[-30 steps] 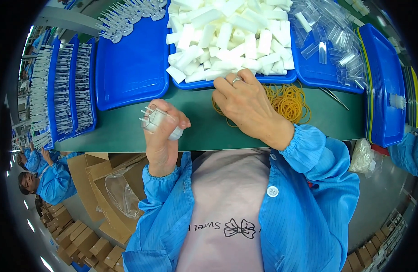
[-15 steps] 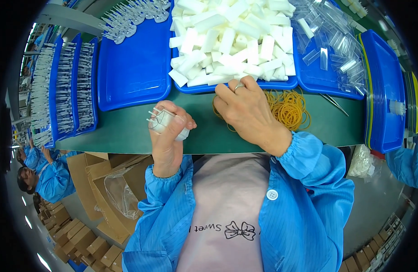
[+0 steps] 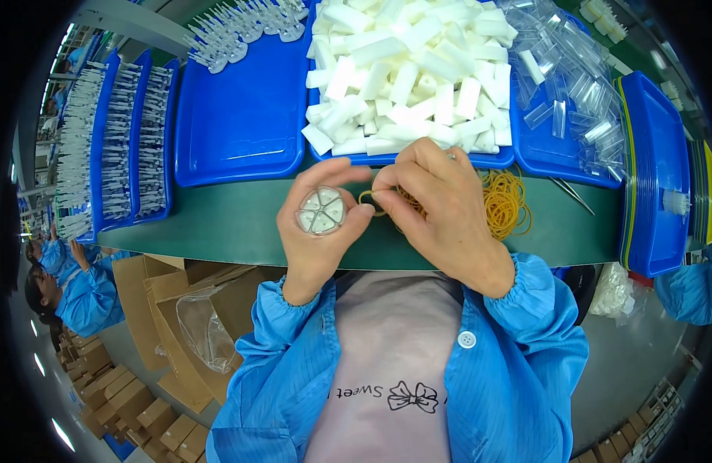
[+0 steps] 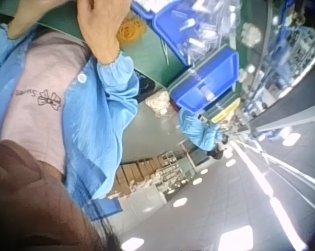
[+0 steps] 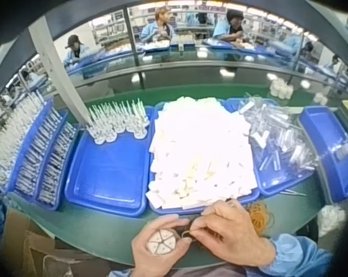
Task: The person mounts white foam pieces onto pronged bases by hand, slides clear plastic casings over them, secures the assemblies with rubber bands, and adjusts the components with tweezers.
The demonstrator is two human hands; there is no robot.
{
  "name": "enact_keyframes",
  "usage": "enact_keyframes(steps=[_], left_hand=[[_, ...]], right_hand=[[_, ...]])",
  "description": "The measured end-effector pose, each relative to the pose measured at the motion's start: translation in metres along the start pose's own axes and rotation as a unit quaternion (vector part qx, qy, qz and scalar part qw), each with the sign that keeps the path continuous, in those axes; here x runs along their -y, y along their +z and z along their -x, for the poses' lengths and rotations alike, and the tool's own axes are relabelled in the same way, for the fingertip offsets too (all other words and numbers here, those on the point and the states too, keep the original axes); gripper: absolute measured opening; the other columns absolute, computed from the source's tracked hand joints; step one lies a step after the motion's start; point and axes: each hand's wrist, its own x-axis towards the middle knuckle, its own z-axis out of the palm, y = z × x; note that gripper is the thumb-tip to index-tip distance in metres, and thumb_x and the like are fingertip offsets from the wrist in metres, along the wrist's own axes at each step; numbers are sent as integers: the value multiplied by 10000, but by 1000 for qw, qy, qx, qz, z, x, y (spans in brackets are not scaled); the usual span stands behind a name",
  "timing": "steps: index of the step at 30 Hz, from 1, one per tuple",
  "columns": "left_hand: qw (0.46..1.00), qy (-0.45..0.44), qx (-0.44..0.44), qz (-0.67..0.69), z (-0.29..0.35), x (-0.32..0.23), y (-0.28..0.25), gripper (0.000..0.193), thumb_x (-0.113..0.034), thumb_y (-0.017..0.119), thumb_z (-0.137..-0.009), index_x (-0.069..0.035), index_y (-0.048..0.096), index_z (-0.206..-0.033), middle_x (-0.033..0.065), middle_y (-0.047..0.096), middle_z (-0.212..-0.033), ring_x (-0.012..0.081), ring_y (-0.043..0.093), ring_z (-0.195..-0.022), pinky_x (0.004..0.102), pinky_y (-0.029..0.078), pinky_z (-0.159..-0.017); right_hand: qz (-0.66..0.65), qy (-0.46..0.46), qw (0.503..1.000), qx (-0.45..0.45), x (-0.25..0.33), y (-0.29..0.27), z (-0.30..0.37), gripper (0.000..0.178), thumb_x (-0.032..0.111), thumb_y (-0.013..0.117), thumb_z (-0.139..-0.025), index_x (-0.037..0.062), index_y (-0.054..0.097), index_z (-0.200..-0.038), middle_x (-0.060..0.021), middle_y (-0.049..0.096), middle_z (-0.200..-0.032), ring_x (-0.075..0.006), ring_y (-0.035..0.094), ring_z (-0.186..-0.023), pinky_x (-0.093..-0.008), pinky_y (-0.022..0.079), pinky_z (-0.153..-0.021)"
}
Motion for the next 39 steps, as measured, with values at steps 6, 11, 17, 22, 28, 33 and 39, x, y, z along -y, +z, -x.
enact_keyframes(steps=[6, 11, 17, 22, 28, 33, 39], left_hand=[[939, -202, 104, 258, -4, -9, -9, 606, -40, 709, -751, -27, 461, -1304, 14, 587, -793, 124, 568, -682, 262, 473, -618], [757, -226, 240, 565, 2, -11, -8, 788, -40, 720, -718, -58, 340, -1407, 29, 534, -802, 123, 546, -683, 270, 458, -625], [965, -113, 224, 78, -2, -13, 2, 845, -102, 754, -698, -50, 309, -1415, 80, 596, -877, 222, 615, -771, 333, 493, -709], [972, -64, 191, -117, -16, 10, 13, 842, -83, 740, -684, -74, 324, -1416, 110, 634, -1049, 244, 608, -986, 327, 463, -850], [926, -134, 298, 187, -12, 2, -2, 542, -62, 784, -668, -58, 576, -1168, 52, 557, -1063, 87, 553, -839, 236, 461, -714], [821, -195, 278, 460, -4, 3, -5, 413, -137, 803, -697, -96, 562, -1029, 80, 469, -1216, 118, 570, -810, 259, 463, -637], [797, -165, 229, 534, 16, 7, 15, 558, -456, 765, -754, -97, 498, -1088, 121, 440, -1130, 152, 576, -638, 277, 463, -564]], right_hand=[[-432, 209, 875, 69, 2, -6, 9, 134, 154, 622, -899, 49, 561, -957, -56, 578, -925, -174, 570, -811, -287, 438, -743], [-778, 288, 558, 31, -4, -28, 12, 178, 199, 482, -983, 61, 480, -1097, -126, 604, -1063, -152, 580, -796, -297, 483, -770], [-624, 259, 732, 90, -14, -42, -4, 181, 249, 482, -984, 80, 511, -1038, -201, 578, -1234, -74, 518, -568, -247, 468, -573], [-281, 156, 921, 219, 27, -29, -6, 91, 154, 582, -893, 69, 586, -925, -141, 632, -1117, -130, 576, -636, -274, 468, -544], [-33, -109, 991, 76, 28, -36, 22, 233, 126, 671, -723, 66, 581, -930, -89, 516, -837, -290, 558, -734, -403, 463, -592], [-45, -8, 982, 184, 19, -53, 43, 233, 147, 724, -703, 78, 615, -897, -84, 567, -855, -286, 587, -825, -409, 467, -756], [-708, 69, 697, 92, 2, -48, 66, 103, 75, 616, -820, 43, 714, -826, -105, 687, -759, -303, 638, -978, -493, 432, -991]])
